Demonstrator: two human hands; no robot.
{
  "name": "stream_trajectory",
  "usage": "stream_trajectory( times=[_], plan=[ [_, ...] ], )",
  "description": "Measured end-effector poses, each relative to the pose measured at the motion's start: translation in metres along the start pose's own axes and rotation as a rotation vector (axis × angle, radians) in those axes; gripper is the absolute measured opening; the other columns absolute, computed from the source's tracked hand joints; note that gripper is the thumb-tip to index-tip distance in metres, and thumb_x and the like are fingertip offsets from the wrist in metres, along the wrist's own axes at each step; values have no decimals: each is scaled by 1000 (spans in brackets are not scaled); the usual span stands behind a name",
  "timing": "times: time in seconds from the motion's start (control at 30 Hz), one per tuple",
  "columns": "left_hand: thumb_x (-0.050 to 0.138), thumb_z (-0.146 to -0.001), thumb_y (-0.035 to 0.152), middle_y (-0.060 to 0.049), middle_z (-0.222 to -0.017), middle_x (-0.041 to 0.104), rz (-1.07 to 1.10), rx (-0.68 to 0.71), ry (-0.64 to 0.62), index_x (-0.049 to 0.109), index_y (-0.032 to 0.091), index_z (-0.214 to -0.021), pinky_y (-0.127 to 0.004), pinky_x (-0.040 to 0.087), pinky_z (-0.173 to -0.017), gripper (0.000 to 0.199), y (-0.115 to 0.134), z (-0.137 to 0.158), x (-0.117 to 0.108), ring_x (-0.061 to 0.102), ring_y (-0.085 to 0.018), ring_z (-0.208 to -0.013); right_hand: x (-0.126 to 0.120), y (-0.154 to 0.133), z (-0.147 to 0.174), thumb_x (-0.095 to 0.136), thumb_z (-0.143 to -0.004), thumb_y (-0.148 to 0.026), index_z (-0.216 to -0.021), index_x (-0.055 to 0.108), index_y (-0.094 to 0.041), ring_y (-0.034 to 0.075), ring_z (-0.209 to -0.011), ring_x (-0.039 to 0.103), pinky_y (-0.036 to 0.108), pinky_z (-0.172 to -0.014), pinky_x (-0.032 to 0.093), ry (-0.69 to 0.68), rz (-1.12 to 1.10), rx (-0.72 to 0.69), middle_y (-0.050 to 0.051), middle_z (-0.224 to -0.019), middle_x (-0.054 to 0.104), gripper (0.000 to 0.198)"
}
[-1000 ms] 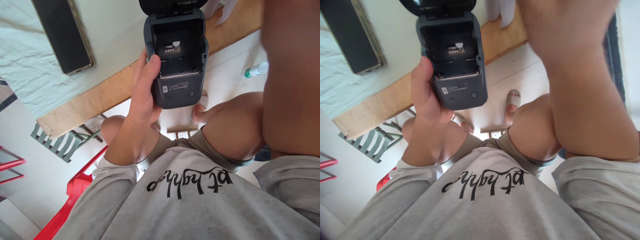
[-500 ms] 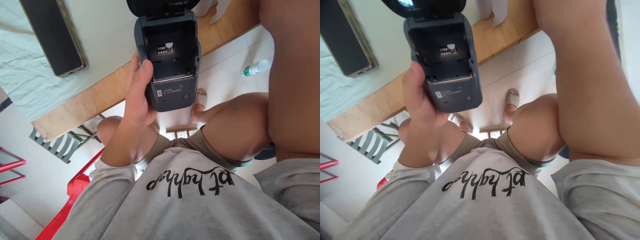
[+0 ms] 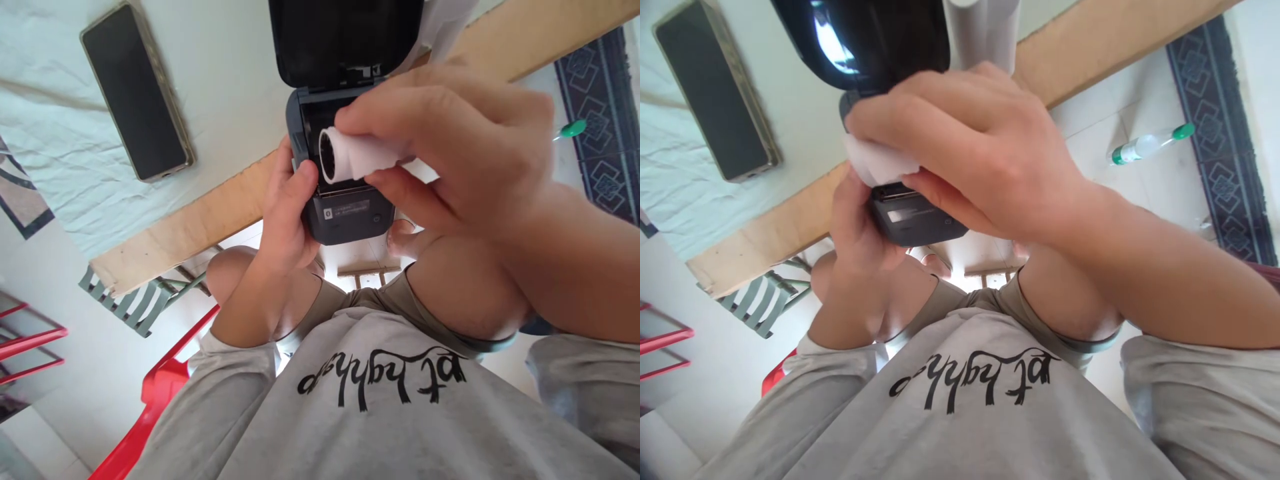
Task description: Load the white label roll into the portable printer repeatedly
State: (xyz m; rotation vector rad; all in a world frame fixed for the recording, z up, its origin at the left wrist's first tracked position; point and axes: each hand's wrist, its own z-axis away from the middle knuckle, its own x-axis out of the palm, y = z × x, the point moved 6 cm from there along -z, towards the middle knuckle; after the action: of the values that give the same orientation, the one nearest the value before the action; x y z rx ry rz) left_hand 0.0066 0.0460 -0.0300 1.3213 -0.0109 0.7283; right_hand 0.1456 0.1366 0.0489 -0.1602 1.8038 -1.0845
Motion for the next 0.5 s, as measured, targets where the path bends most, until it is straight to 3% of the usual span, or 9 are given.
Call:
stream_trajectory(
  times=[0.03,0.13,0.23,0.3,0.37,0.43,0.5],
  plan=[
    [83,-93,66,-5,-120,84,-2,1,-3,77,29,-105,-43,57,-128,40,1,1,1,56,-33,-165,1,-2,0,26,-108,-54,-151,67,-42,8,-128,67,37,-129,51,21,78,-9,-2,-136,71,60],
    [84,-91,67,-5,-125,84,23,-4,-73,80,32,-113,-47,58,-128,42,3,2,6,52,-36,-168,0,7,-3,41,-106,-52,-147,68,-33,9,-124,69,37,-132,50,61,217,116,0,-126,72,52],
    [86,-91,61,-4,-118,85,45,-28,-91,80,33,-117,-48,58,-127,38,3,2,7,54,-36,-167,3,11,-6,47,-103,-42,-122,77,-23,10,-125,70,41,-132,50,19,216,113,0,-129,72,40],
    [85,-90,63,-4,-113,85,54,-32,-98,80,33,-117,-48,58,-126,40,2,1,6,54,-37,-166,4,9,-4,43,-105,-41,-101,78,-18,9,-129,68,38,-125,50,61,234,11,-1,-130,71,42],
    [87,-87,65,-5,-112,85,70,-43,-136,80,33,-119,-49,61,-120,46,1,1,7,58,-41,-162,2,5,2,43,-108,-43,-87,75,-15,5,-120,64,29,-111,49,184,268,-136,1,-116,71,48],
    [89,-85,63,-5,-113,84,91,-62,-151,80,34,-120,-50,65,-109,47,-1,2,6,69,-42,-146,4,-1,11,52,-106,-43,-92,75,-18,4,-111,58,26,-102,44,233,275,-334,1,-107,69,37],
    [90,-87,55,-4,-110,83,83,-67,-137,78,34,-123,-46,67,-95,43,-1,3,3,80,-35,-119,5,-9,18,62,-102,-42,-104,74,-22,5,-112,57,28,-103,44,245,227,-515,-2,-111,71,24]
  ],
)
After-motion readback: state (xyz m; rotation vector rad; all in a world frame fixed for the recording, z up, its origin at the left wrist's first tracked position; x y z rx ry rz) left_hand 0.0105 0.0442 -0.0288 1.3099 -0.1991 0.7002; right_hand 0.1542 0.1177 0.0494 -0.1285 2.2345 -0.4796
